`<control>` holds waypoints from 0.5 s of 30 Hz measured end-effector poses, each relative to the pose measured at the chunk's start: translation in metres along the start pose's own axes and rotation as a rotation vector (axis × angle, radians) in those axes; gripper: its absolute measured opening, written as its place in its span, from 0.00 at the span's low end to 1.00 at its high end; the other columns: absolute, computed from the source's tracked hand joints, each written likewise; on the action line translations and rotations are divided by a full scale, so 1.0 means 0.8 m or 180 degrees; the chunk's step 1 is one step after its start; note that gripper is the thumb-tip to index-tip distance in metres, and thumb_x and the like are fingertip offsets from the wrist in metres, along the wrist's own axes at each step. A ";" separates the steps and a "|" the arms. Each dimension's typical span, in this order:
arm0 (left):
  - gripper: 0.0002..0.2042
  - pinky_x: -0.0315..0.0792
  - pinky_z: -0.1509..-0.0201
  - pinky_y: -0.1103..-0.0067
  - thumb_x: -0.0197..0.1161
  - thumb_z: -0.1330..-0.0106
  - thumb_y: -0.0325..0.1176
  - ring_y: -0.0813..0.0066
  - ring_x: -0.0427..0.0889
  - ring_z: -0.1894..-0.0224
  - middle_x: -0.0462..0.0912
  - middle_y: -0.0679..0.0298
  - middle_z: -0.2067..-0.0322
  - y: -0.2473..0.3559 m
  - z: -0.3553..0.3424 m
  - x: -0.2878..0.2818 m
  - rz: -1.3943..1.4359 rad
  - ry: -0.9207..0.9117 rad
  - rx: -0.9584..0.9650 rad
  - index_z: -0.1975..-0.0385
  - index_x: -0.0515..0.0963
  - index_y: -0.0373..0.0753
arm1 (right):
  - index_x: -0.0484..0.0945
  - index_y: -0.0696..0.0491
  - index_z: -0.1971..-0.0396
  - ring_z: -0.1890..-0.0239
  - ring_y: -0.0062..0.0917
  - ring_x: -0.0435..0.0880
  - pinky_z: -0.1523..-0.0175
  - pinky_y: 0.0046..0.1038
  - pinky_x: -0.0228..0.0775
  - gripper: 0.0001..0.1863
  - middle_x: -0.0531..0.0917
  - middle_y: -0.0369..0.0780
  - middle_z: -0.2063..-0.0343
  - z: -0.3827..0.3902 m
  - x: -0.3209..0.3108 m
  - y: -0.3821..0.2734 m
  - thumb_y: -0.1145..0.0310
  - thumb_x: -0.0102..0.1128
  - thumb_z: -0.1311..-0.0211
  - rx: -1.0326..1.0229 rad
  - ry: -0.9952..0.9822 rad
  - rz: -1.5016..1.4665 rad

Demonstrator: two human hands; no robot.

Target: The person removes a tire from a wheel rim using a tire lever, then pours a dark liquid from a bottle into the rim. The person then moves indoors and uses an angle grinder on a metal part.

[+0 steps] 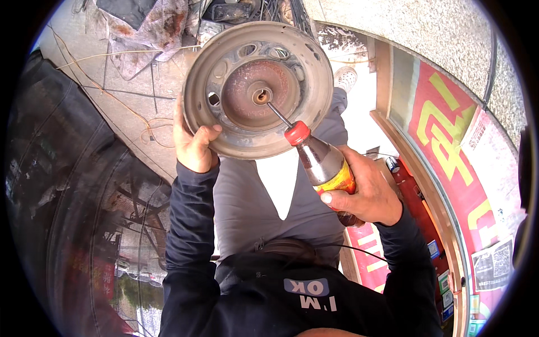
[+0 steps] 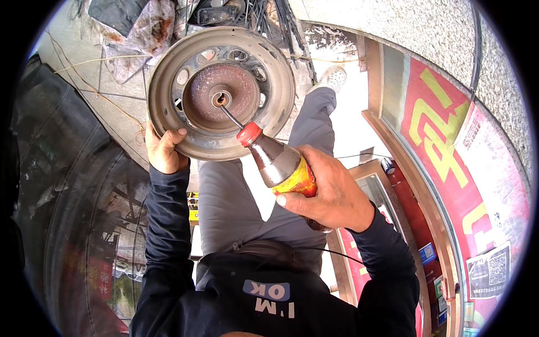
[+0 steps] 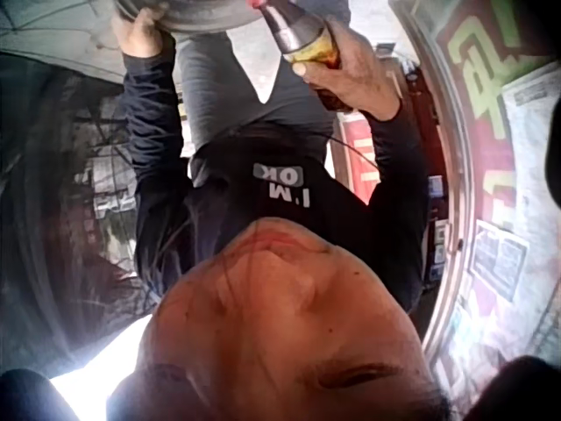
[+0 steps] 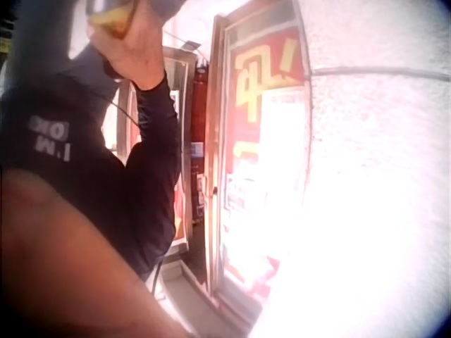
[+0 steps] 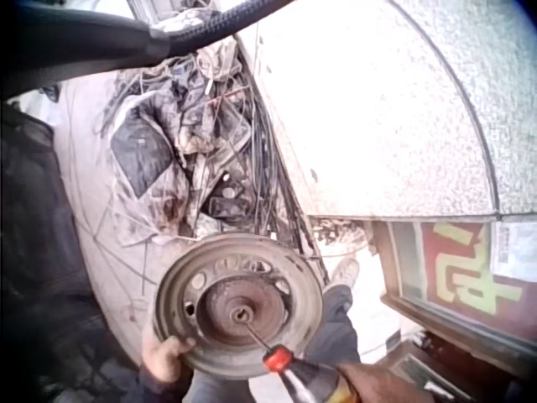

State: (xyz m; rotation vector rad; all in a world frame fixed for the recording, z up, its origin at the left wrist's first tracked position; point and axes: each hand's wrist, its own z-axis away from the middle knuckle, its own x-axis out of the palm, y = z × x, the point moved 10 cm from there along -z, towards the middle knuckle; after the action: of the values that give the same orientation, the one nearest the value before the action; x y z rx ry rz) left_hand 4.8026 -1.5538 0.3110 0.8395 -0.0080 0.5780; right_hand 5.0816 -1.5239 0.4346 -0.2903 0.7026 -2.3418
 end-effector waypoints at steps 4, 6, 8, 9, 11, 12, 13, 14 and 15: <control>0.45 0.68 0.33 0.73 0.59 0.53 0.20 0.63 0.73 0.37 0.72 0.51 0.38 0.019 -0.005 0.019 -0.0133 -0.0020 0.0272 0.27 0.55 0.30 | 0.75 0.62 0.53 0.62 0.34 0.83 0.53 0.33 0.73 0.32 0.82 0.47 0.65 -0.013 0.015 0.006 0.49 0.69 0.46 0.0180 -0.0016 -0.0087; 0.46 0.66 0.31 0.72 0.59 0.53 0.20 0.61 0.72 0.35 0.71 0.49 0.36 0.021 -0.005 0.014 -0.0154 -0.0020 0.0324 0.26 0.54 0.30 | 0.74 0.62 0.53 0.62 0.34 0.83 0.54 0.33 0.73 0.33 0.82 0.47 0.65 -0.020 0.017 0.012 0.48 0.69 0.45 0.0323 -0.0094 -0.0093; 0.46 0.65 0.30 0.71 0.59 0.53 0.20 0.60 0.71 0.34 0.70 0.48 0.35 0.024 -0.005 0.017 -0.0228 -0.0088 0.0386 0.26 0.53 0.30 | 0.74 0.63 0.53 0.62 0.33 0.83 0.54 0.33 0.73 0.34 0.82 0.47 0.65 -0.023 0.018 0.015 0.46 0.68 0.44 0.0456 -0.0139 -0.0170; 0.46 0.64 0.30 0.71 0.59 0.53 0.20 0.60 0.71 0.34 0.69 0.48 0.35 0.028 -0.005 0.020 -0.0300 -0.0134 0.0420 0.26 0.52 0.30 | 0.73 0.63 0.52 0.62 0.33 0.83 0.53 0.32 0.73 0.34 0.82 0.47 0.65 -0.024 0.018 0.015 0.46 0.68 0.44 0.0449 -0.0120 -0.0147; 0.46 0.64 0.29 0.71 0.59 0.52 0.21 0.60 0.70 0.33 0.69 0.48 0.35 0.034 -0.004 0.024 -0.0450 -0.0183 0.0482 0.26 0.52 0.30 | 0.73 0.63 0.52 0.62 0.32 0.83 0.53 0.32 0.74 0.35 0.82 0.48 0.65 -0.026 0.018 0.015 0.44 0.68 0.43 0.0433 -0.0080 -0.0101; 0.46 0.63 0.29 0.71 0.59 0.51 0.21 0.60 0.70 0.33 0.68 0.48 0.34 0.035 -0.004 0.025 -0.0530 -0.0184 0.0508 0.25 0.52 0.30 | 0.73 0.64 0.52 0.62 0.32 0.83 0.53 0.32 0.74 0.35 0.82 0.48 0.64 -0.028 0.019 0.016 0.45 0.68 0.43 0.0451 -0.0090 -0.0076; 0.46 0.63 0.29 0.71 0.60 0.51 0.21 0.60 0.70 0.33 0.68 0.47 0.34 0.037 -0.003 0.026 -0.0608 -0.0185 0.0530 0.25 0.51 0.30 | 0.72 0.64 0.52 0.62 0.32 0.83 0.53 0.32 0.74 0.35 0.82 0.48 0.64 -0.029 0.019 0.015 0.45 0.68 0.43 0.0473 -0.0101 -0.0052; 0.46 0.62 0.29 0.71 0.60 0.51 0.21 0.60 0.69 0.33 0.67 0.48 0.34 0.040 -0.002 0.029 -0.0643 -0.0218 0.0598 0.25 0.51 0.30 | 0.72 0.64 0.52 0.61 0.33 0.83 0.53 0.33 0.74 0.36 0.82 0.49 0.64 -0.030 0.019 0.015 0.45 0.68 0.43 0.0496 -0.0112 -0.0027; 0.46 0.62 0.28 0.71 0.60 0.50 0.21 0.60 0.69 0.32 0.67 0.48 0.33 0.043 0.000 0.032 -0.0678 -0.0250 0.0665 0.25 0.51 0.30 | 0.72 0.64 0.52 0.61 0.33 0.84 0.52 0.33 0.74 0.35 0.83 0.49 0.64 -0.030 0.020 0.015 0.45 0.68 0.43 0.0515 -0.0111 -0.0025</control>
State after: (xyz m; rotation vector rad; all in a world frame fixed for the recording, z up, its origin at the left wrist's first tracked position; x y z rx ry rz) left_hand 4.8073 -1.5234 0.3412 1.0513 0.0705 0.3484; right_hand 5.0672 -1.5320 0.4082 -0.2611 0.4924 -2.3784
